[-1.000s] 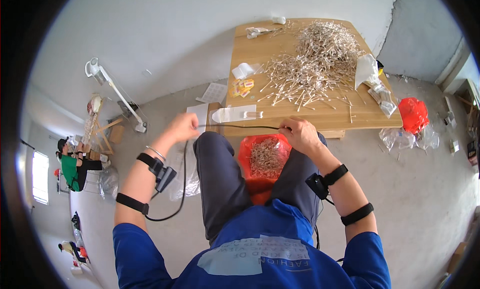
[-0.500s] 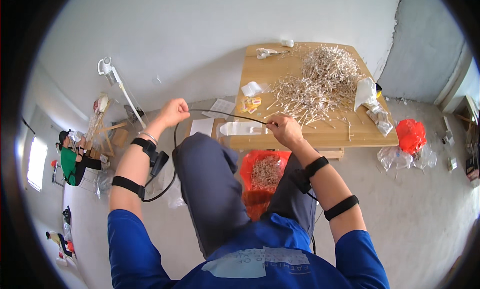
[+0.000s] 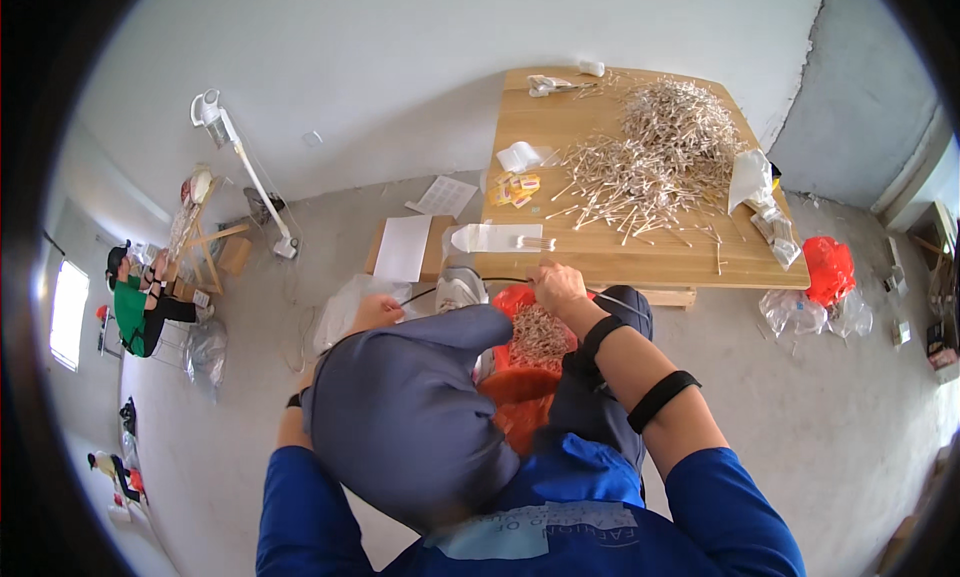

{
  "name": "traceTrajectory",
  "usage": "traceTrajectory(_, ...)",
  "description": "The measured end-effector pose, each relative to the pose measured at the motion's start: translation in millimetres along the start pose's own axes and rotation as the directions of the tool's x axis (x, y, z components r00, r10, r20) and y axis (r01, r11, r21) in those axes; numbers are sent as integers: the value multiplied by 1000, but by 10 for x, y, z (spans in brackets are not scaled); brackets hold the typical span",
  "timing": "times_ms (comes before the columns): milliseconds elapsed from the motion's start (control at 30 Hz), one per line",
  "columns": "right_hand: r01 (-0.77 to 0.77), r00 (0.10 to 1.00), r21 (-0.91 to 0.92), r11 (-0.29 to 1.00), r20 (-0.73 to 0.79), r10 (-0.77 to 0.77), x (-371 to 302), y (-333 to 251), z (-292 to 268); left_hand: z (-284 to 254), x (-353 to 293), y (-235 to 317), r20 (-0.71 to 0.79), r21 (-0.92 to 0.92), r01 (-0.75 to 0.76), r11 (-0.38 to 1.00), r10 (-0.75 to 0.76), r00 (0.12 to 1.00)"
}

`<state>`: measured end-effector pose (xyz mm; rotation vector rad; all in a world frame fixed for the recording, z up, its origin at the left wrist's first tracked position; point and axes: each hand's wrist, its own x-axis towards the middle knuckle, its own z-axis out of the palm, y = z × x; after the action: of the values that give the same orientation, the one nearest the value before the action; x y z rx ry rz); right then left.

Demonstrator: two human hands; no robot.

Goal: Packaging several small plastic and cotton swabs into a clear plastic bag.

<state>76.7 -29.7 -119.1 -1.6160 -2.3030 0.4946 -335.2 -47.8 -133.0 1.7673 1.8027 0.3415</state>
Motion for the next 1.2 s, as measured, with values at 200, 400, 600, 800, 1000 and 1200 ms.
traceTrajectory(200,52,994,-76,996,100,-44,-20,170,109,244,-405,-140,15,35,112,993,-112,994)
traceTrajectory(400,96,880,64,993,460,-114,-346,237,109,313,-1290,-985,85,-20,150,988,-148,985)
traceTrajectory(600,116,899,-113,987,434,-56,-577,318,-263,656,-1299,-939,155,-88,206,975,-191,969)
traceTrajectory(800,-27,988,264,964,-143,67,-1170,1434,-153,789,-399,-253,221,-141,172,975,-139,965)
traceTrajectory(1000,-187,920,518,834,-206,334,-1409,1696,-20,917,-175,-174,314,-168,129,977,-71,947)
traceTrajectory(1200,-370,827,398,840,-270,493,-1254,1767,-174,1277,47,83,392,-230,130,964,-30,919)
